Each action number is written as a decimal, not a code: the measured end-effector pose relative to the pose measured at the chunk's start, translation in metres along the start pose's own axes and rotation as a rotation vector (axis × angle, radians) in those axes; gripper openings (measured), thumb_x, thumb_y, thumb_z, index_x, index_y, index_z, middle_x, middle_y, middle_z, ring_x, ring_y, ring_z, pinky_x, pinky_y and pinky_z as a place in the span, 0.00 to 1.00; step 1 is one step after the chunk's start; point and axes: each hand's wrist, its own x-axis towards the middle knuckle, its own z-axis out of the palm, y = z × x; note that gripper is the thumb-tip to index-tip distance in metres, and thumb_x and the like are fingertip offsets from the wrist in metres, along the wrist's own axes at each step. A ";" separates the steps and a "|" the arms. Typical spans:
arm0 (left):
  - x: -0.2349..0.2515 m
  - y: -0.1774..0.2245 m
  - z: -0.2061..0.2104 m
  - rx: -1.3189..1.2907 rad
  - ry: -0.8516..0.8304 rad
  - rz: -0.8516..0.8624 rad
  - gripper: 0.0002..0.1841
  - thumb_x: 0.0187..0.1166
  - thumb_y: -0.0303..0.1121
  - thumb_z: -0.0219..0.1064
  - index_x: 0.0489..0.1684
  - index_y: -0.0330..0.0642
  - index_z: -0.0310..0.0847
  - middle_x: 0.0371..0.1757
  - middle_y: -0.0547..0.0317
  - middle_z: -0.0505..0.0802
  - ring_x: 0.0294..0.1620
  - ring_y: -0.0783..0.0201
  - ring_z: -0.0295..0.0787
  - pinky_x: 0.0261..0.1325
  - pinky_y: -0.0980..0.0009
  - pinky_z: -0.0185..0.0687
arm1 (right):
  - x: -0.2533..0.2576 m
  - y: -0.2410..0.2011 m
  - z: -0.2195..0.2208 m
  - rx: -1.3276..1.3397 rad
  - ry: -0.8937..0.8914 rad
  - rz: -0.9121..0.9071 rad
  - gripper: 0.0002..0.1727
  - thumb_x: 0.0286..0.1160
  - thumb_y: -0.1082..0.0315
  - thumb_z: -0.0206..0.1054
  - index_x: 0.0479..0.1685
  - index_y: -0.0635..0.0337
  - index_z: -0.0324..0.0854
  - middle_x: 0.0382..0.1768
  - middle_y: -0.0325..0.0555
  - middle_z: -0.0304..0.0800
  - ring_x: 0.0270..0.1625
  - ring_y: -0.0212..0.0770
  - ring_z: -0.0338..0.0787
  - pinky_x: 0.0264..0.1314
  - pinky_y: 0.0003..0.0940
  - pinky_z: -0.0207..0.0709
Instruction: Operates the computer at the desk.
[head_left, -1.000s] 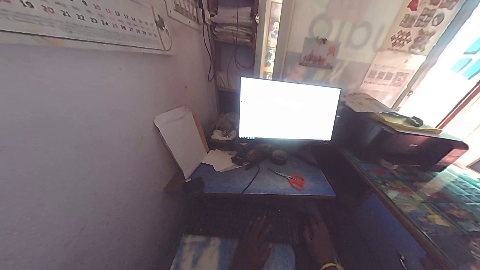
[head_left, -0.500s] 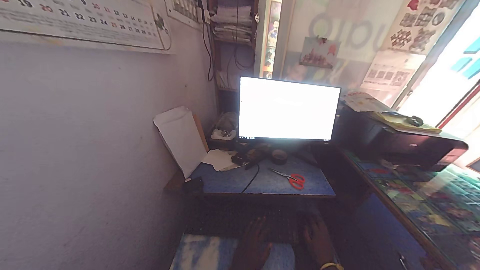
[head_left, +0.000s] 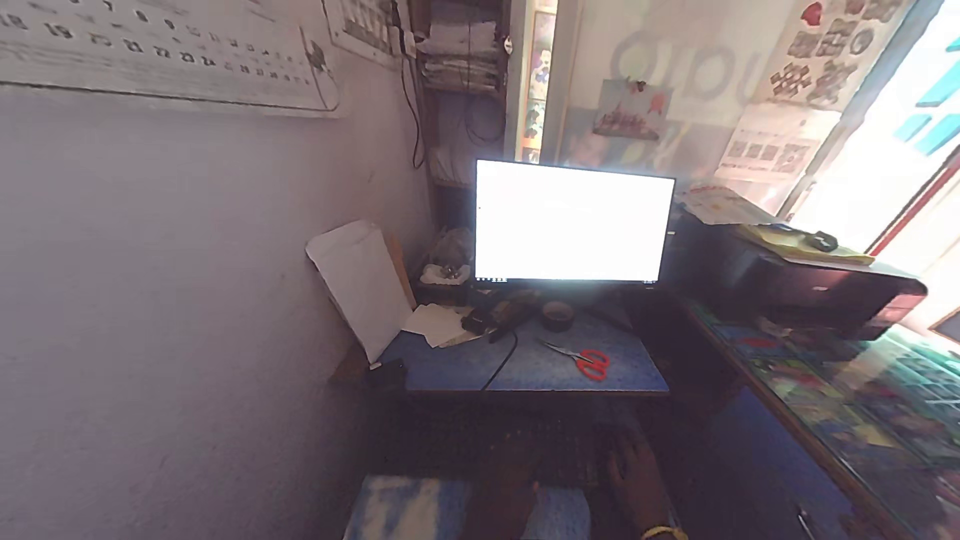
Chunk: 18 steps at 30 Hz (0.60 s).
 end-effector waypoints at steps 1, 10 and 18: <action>-0.002 0.004 -0.013 0.002 -0.024 -0.063 0.32 0.89 0.56 0.49 0.89 0.51 0.66 0.94 0.54 0.63 0.96 0.51 0.48 0.95 0.42 0.37 | -0.001 -0.002 -0.002 0.007 -0.023 0.022 0.29 0.79 0.56 0.63 0.78 0.58 0.79 0.80 0.63 0.76 0.83 0.64 0.75 0.84 0.57 0.69; -0.051 -0.115 -0.054 0.272 0.236 -0.395 0.35 0.90 0.55 0.41 0.92 0.45 0.58 0.91 0.43 0.66 0.93 0.40 0.56 0.89 0.36 0.50 | 0.001 -0.010 -0.011 0.069 -0.131 0.105 0.32 0.84 0.51 0.57 0.85 0.55 0.72 0.85 0.56 0.71 0.88 0.57 0.69 0.90 0.53 0.61; -0.061 -0.136 -0.041 0.205 0.349 -0.469 0.40 0.87 0.62 0.42 0.91 0.40 0.58 0.91 0.40 0.64 0.93 0.42 0.54 0.92 0.42 0.46 | 0.003 -0.005 -0.010 0.030 -0.179 0.086 0.30 0.82 0.53 0.61 0.83 0.51 0.76 0.86 0.57 0.70 0.88 0.59 0.68 0.89 0.55 0.62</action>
